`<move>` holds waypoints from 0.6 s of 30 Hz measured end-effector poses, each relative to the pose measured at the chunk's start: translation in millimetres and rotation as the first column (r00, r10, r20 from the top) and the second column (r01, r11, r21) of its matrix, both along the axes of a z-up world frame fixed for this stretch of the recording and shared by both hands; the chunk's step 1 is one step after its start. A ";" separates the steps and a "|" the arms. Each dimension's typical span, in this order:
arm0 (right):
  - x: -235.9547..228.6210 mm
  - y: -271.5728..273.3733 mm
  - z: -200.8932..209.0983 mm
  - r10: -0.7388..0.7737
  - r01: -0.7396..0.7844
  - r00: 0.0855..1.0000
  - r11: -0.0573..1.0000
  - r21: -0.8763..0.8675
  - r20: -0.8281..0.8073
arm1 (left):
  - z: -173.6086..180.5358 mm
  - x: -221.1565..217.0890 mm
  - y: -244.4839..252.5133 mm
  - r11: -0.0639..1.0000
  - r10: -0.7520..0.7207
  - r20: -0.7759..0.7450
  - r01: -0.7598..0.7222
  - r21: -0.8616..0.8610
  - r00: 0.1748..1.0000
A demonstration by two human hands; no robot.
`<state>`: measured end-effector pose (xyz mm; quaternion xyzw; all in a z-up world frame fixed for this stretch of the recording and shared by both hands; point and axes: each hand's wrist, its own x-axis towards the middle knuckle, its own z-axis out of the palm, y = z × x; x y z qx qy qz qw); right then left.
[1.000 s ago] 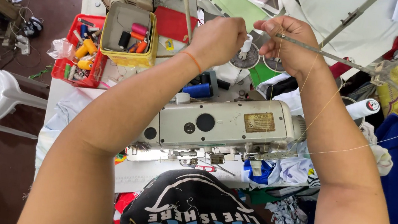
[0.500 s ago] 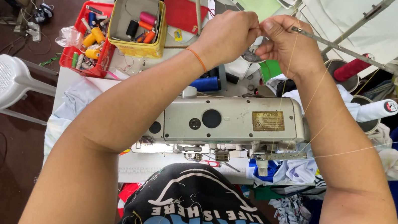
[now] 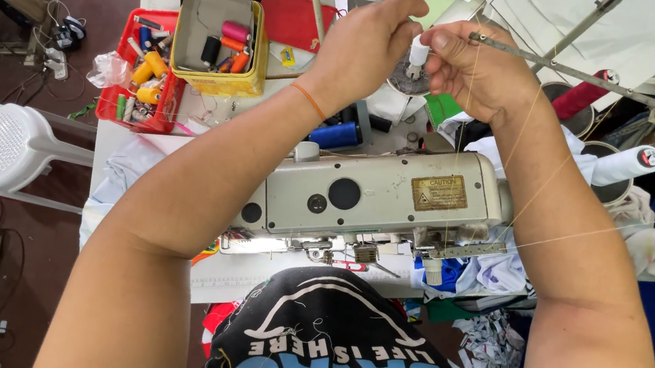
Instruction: The person threads a sewing machine by hand, pulling thread from spools and guiding it through the machine's tension discs and guides. They handle multiple spools of thread and manipulate the thread ends to prepare the machine for use.
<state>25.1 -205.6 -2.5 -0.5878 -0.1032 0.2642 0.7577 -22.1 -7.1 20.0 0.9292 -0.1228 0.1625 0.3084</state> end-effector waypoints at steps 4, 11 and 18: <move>0.6 -2.8 -4.9 0.069 -0.068 0.998 0.996 0.063 -0.013 | -2.4 1.9 7.6 0.981 -0.122 0.018 0.123 -0.148 0.992; 9.4 -10.4 -15.1 0.224 -0.225 0.974 0.966 0.129 0.017 | -2.7 0.8 9.2 0.883 -0.298 -0.114 0.228 -0.411 0.948; 10.8 -12.6 -17.7 0.213 -0.209 0.977 0.969 0.130 -0.020 | -0.7 -0.9 3.2 0.872 -0.359 -0.157 0.271 -0.408 0.920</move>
